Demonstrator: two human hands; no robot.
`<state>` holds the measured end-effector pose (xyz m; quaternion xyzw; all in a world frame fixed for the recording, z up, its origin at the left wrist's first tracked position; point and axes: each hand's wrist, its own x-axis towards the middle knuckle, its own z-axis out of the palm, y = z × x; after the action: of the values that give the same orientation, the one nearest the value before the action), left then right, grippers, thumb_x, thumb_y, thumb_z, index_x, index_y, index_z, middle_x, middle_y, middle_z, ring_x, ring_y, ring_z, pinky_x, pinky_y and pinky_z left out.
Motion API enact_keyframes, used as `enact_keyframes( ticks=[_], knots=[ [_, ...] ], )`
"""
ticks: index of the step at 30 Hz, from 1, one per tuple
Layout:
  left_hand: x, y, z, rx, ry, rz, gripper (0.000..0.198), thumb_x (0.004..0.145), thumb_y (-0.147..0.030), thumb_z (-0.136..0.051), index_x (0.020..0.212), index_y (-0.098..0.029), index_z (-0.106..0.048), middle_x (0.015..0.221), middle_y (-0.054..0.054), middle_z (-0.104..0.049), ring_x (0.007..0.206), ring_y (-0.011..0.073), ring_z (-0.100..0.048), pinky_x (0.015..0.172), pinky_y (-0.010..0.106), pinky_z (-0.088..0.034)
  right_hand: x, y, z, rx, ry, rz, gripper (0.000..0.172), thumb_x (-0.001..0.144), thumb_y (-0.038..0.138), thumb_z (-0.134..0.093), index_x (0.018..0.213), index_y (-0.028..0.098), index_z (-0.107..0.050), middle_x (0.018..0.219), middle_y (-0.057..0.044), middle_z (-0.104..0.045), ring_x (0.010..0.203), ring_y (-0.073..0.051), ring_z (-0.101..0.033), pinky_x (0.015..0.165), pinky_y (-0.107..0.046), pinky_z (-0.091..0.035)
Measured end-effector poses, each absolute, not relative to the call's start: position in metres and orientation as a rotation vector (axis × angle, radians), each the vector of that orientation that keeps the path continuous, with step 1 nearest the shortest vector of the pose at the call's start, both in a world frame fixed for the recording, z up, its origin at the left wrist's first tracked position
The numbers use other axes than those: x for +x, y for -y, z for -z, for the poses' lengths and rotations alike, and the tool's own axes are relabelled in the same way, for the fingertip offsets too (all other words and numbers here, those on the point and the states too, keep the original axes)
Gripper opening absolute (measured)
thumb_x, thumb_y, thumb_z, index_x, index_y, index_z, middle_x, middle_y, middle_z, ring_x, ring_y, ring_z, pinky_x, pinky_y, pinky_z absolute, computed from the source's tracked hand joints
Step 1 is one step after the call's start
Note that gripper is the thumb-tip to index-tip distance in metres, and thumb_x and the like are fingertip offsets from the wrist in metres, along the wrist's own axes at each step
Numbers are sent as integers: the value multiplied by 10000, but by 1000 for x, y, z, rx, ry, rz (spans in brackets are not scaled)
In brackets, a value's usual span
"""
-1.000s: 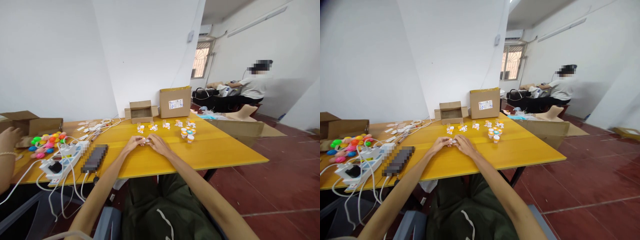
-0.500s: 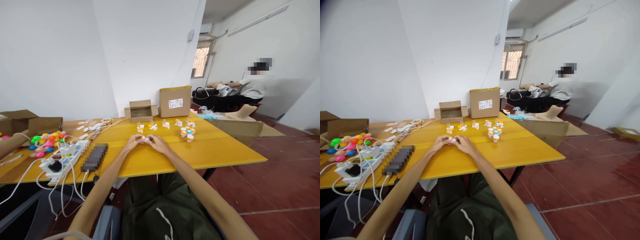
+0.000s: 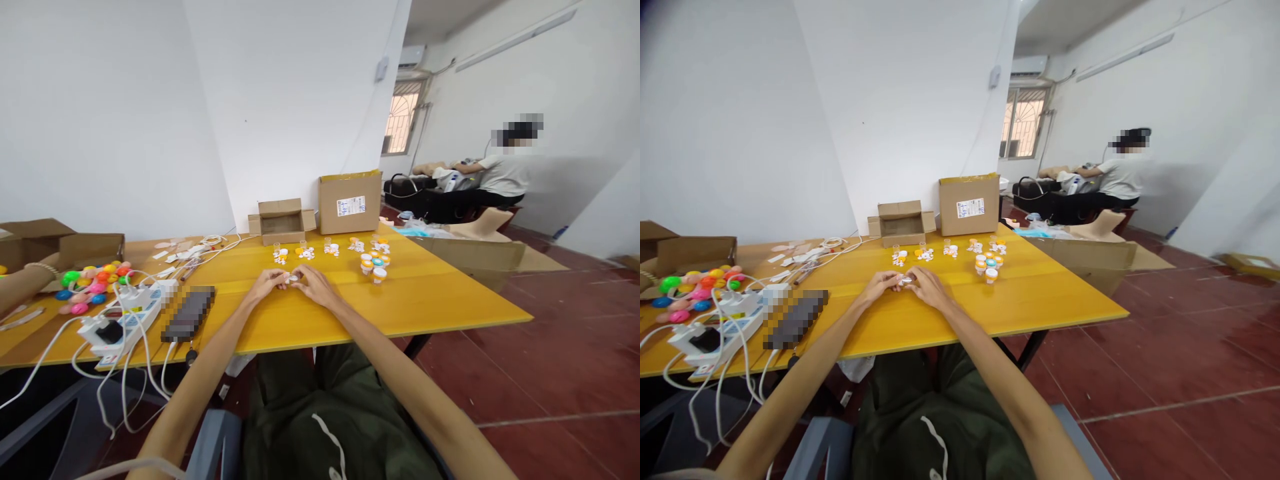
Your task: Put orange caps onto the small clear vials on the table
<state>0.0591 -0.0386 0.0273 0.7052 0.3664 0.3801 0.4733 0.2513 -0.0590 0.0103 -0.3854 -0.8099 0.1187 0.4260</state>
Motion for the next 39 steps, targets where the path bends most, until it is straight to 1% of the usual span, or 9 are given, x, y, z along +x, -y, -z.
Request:
enact_keyframes(
  ticks=[5, 11, 16, 19, 23, 26, 31, 39],
  knots=[
    [60, 40, -29, 1719, -883, -935, 370, 726, -526, -730, 766, -158, -738, 598, 12, -660, 605, 145, -599, 660, 267, -475, 251, 59, -9, -963, 2030, -310, 141, 814, 217, -637, 948, 245, -602, 929, -24, -645, 868, -187, -598, 801, -303, -474],
    [61, 40, -29, 1724, -883, -958, 362, 724, -520, -729, 753, -159, -725, 612, 4, -654, 605, 140, -582, 647, 265, -472, 249, 58, -9, -1031, 1974, -377, 289, 768, 334, -716, 1024, 249, -612, 996, -31, -674, 913, -194, -631, 816, -320, -492],
    [60, 39, -28, 1736, -885, -951, 361, 733, -519, -718, 775, -160, -726, 611, 5, -643, 615, 141, -579, 658, 266, -466, 248, 62, -13, -1103, 1973, -413, 183, 851, 393, -625, 949, 240, -642, 918, -33, -705, 813, -185, -647, 734, -295, -490],
    [61, 39, -28, 1746, -878, -958, 376, 734, -534, -712, 759, -159, -717, 598, 1, -632, 600, 134, -566, 648, 261, -460, 248, 64, -14, -1096, 1995, -402, 155, 879, 376, -587, 902, 234, -644, 882, -31, -707, 783, -179, -639, 716, -282, -478],
    [60, 39, -28, 1764, -873, -955, 392, 748, -542, -701, 756, -151, -710, 592, -2, -626, 585, 127, -561, 633, 255, -459, 249, 61, -12, -1018, 2007, -352, 100, 852, 317, -623, 902, 230, -627, 876, -23, -685, 796, -172, -618, 726, -274, -468],
    [60, 38, -28, 1772, -876, -949, 402, 766, -547, -685, 753, -146, -705, 588, 2, -625, 591, 132, -570, 625, 254, -457, 250, 59, -11, -966, 2016, -301, 111, 825, 267, -652, 919, 228, -609, 888, -24, -663, 820, -176, -600, 762, -287, -464],
    [60, 39, -29, 1762, -857, -942, 420, 761, -562, -687, 678, -151, -674, 548, -3, -604, 569, 127, -561, 615, 251, -456, 250, 60, -12, -960, 2036, -256, 134, 808, 198, -650, 918, 230, -580, 888, -21, -639, 822, -180, -585, 772, -293, -456],
    [60, 39, -29, 1766, -845, -941, 426, 761, -567, -685, 681, -149, -676, 548, -4, -604, 571, 129, -565, 622, 256, -461, 250, 62, -14, -972, 2042, -279, 133, 816, 200, -647, 925, 227, -577, 911, -22, -650, 834, -175, -594, 781, -288, -456]
  ],
)
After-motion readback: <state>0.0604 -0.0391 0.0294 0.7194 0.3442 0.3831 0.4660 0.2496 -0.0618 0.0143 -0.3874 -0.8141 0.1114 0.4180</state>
